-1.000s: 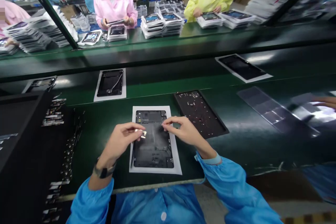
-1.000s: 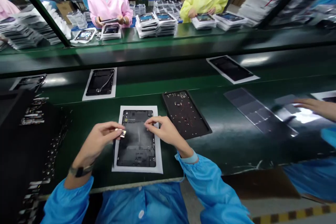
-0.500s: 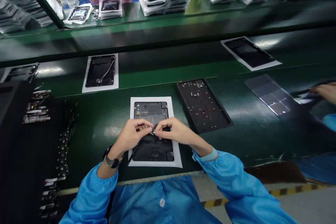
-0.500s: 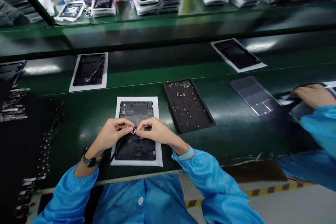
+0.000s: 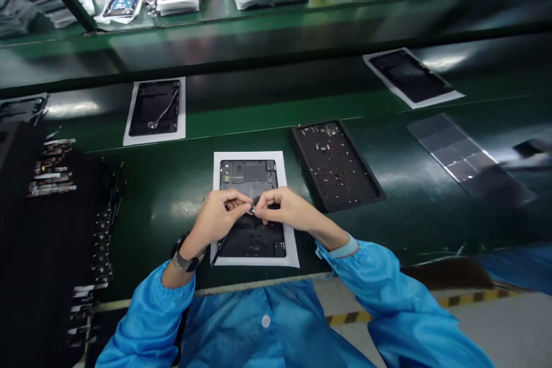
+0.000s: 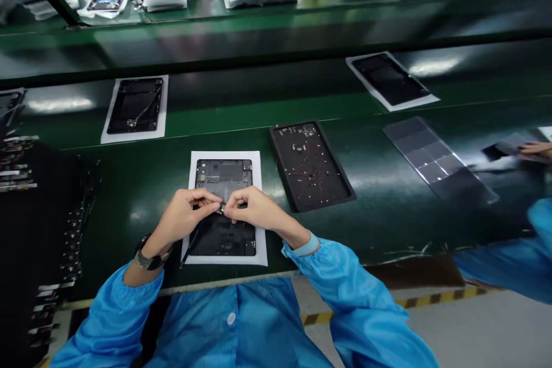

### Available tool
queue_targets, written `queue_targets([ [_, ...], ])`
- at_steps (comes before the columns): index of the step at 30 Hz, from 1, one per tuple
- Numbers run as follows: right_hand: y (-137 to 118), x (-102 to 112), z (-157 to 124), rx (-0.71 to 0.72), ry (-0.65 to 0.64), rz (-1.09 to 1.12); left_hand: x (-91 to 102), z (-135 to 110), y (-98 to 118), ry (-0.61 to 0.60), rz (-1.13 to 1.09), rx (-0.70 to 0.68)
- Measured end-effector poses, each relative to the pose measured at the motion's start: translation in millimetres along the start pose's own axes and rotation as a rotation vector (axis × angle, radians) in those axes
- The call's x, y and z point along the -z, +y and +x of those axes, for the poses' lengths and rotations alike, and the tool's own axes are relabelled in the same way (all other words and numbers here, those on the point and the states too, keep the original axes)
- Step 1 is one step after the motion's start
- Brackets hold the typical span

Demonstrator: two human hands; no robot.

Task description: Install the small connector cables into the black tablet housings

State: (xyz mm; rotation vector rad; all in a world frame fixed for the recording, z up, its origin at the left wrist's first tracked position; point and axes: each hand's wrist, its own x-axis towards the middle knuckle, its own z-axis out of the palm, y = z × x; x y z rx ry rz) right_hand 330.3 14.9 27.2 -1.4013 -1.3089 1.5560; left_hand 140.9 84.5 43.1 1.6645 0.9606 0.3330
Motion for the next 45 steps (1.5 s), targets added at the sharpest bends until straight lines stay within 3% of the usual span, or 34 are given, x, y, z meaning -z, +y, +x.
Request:
queue_targets([
  [8,2,-2,1,-0.026,0.011,0.055,0.2,2,1,-0.01,-0.019,0.004],
  [16,6,-5,0,-0.057,0.03,0.045,-3.6,-2,3,0.043,0.07,-0.077],
  [24,1,-2,-1,-0.035,-0.005,0.039,2.1,1,3,-0.015,0.001,-0.003],
  [38,6,-4,0,-0.072,0.01,0.05,0.2,1,1,-0.004,0.02,-0.011],
  [45,8,-4,1,-0.018,-0.001,0.082,3.6,6,-8,-0.052,-0.164,0.051],
])
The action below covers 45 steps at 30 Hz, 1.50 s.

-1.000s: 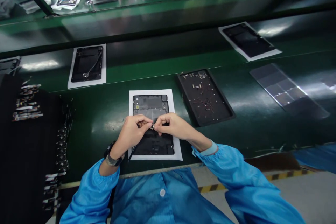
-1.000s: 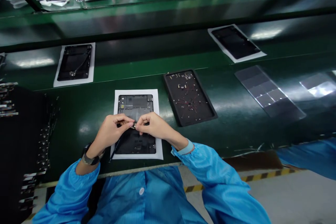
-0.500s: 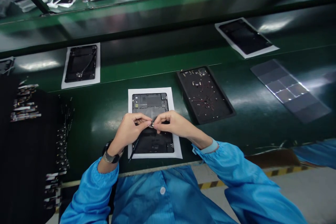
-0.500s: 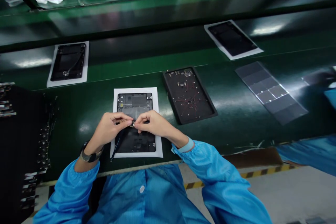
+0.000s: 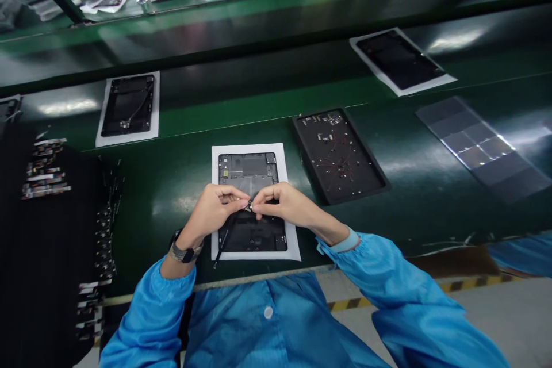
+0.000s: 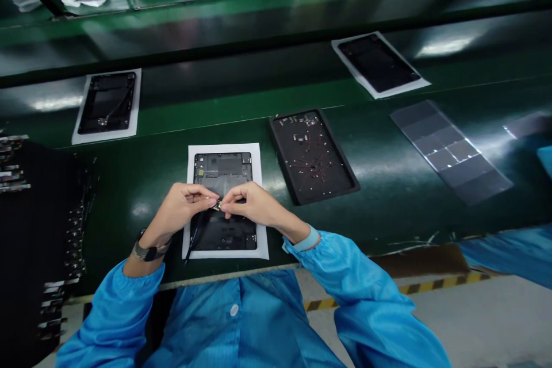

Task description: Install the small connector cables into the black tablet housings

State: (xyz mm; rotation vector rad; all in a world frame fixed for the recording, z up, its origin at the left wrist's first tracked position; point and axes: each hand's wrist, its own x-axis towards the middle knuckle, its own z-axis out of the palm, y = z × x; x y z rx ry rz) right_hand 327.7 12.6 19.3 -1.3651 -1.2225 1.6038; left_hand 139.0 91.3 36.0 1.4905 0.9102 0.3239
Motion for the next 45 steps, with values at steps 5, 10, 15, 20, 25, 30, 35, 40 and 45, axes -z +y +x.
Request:
queue_targets([
  [5,1,2,1,0.04,-0.012,-0.005,-1.6,1,-1,0.009,-0.078,0.045],
  [10,3,2,0,0.051,-0.016,-0.008,-4.0,0,-3,0.023,-0.064,0.043],
  [15,2,1,3,0.046,-0.034,-0.031,-8.1,1,-2,0.055,-0.052,0.058],
  [20,-15,25,-14,0.166,0.136,-0.196,8.7,-7,10,0.099,-0.137,0.055],
  [25,-3,22,-59,0.199,0.476,-0.489,46.1,-21,18,0.377,-0.483,-0.089],
  [30,37,-40,-72,0.122,0.609,-0.734,51.8,-21,20,0.383,-0.654,-0.206],
  [35,48,-71,-59,0.119,0.824,-0.809,36.3,-16,20,0.311,-0.673,-0.138],
  [40,41,-72,-54,0.128,0.817,-0.796,22.9,-13,14,0.267,-0.653,-0.097],
  [45,34,-69,-59,0.15,0.728,-0.659,5.2,-9,7,0.131,-0.554,-0.001],
])
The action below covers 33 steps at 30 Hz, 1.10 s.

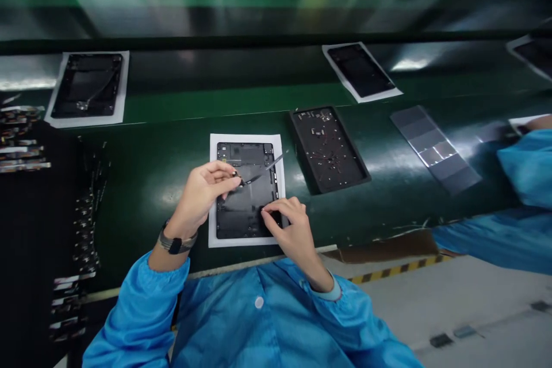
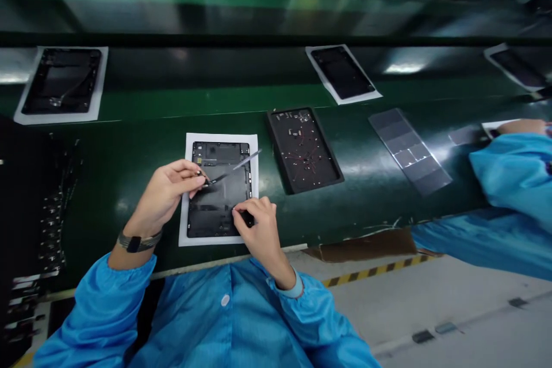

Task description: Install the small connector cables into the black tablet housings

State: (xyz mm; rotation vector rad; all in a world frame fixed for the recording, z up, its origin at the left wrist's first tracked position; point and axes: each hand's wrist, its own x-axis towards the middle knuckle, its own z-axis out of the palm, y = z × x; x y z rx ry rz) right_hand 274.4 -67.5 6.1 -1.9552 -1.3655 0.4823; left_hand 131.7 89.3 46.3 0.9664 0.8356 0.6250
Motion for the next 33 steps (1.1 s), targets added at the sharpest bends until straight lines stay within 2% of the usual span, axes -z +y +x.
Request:
queue_targets([
  [3,2,5,-1,-0.019,-0.05,0.115,-7.2,0,-8,-0.122,0.08,0.119],
  [6,5,10,-2,-0.055,-0.105,0.199,-12.1,1,-15,-0.202,0.133,0.173],
  [13,8,16,1,-0.08,-0.222,0.327,-17.8,0,-26,-0.246,0.165,0.286],
  [17,10,19,5,-0.082,-0.238,0.426,-23.9,-1,-23,-0.283,0.235,0.392],
  [20,12,20,6,-0.111,-0.241,0.413,-26.7,-2,-19,-0.312,0.282,0.444],
  [27,12,21,6,-0.173,-0.246,0.396,-21.7,-1,-22,-0.363,0.316,0.444],
  [33,13,23,7,-0.163,-0.261,0.412,-16.2,2,-31,-0.396,0.283,0.423],
])
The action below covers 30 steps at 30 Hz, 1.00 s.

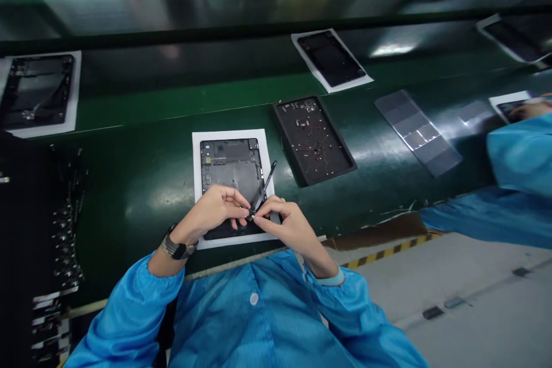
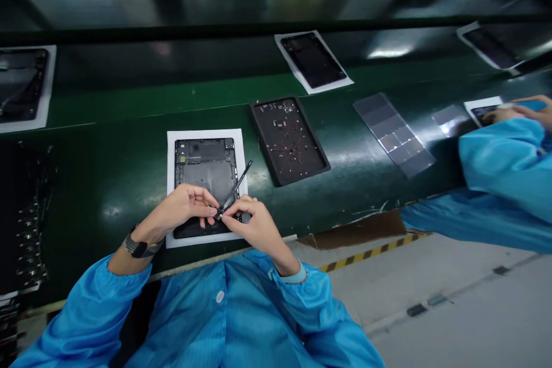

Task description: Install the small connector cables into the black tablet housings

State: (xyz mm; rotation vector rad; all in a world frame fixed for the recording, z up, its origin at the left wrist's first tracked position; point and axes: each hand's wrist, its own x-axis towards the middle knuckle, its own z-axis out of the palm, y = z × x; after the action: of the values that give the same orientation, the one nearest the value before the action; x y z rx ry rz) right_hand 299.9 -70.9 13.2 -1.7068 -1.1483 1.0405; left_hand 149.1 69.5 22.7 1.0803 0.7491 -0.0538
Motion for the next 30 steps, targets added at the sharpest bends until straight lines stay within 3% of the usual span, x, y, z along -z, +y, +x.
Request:
queue_targets([
  [12,-3,4,1,0.009,-0.06,-0.037,-1.4,-2,2,0.015,0.016,0.003],
  [30,-6,0,2,-0.059,-0.051,-0.082,-9.7,-9,7,0.111,0.091,0.02],
])
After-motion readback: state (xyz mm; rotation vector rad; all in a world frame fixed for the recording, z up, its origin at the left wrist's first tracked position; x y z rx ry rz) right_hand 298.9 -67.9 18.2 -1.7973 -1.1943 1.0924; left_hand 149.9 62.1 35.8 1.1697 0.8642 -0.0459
